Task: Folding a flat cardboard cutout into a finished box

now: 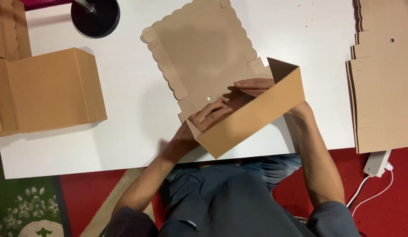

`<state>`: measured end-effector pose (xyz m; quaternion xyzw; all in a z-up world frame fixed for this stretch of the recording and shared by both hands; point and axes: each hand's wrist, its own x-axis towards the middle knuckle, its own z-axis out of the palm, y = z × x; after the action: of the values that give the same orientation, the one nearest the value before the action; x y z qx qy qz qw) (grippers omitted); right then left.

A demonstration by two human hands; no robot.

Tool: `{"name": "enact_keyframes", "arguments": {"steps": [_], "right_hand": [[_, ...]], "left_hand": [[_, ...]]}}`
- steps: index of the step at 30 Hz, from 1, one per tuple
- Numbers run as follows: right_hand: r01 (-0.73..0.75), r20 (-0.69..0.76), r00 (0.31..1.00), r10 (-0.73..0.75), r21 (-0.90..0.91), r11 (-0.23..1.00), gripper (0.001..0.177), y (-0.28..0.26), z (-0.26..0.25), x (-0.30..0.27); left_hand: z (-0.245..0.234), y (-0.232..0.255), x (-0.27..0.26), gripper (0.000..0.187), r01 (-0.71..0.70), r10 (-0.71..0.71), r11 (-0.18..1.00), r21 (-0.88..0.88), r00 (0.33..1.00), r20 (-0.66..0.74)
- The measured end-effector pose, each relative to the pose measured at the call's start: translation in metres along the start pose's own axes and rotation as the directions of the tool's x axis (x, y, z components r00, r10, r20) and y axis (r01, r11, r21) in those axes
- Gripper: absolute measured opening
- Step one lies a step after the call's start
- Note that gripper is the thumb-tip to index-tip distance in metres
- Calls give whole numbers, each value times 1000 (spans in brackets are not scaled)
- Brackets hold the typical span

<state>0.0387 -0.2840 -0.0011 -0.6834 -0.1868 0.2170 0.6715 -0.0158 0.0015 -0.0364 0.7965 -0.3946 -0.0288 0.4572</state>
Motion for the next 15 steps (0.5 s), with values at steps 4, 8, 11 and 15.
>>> {"name": "enact_keyframes", "arguments": {"steps": [4, 8, 11, 15], "right_hand": [[0, 69, 998, -4, 57, 998, 51, -7, -1, -3], [196, 94, 977, -193, -21, 980, 77, 51, -20, -3], [220, 83, 973, -214, -62, 974, 87, 66, -24, -5], [181, 46, 983, -176, -164, 970, 121, 40, -19, -13]], "left_hand": [[11, -2, 14, 35, -220, 260, 960, 174, 932, -254], [33, -35, -1, 31, -132, 241, 949, 287, 891, -386], [23, -33, -4, 25, -178, 249, 963, 201, 872, -422], [30, -58, -14, 6, -184, 194, 981, 67, 869, -455]]}}
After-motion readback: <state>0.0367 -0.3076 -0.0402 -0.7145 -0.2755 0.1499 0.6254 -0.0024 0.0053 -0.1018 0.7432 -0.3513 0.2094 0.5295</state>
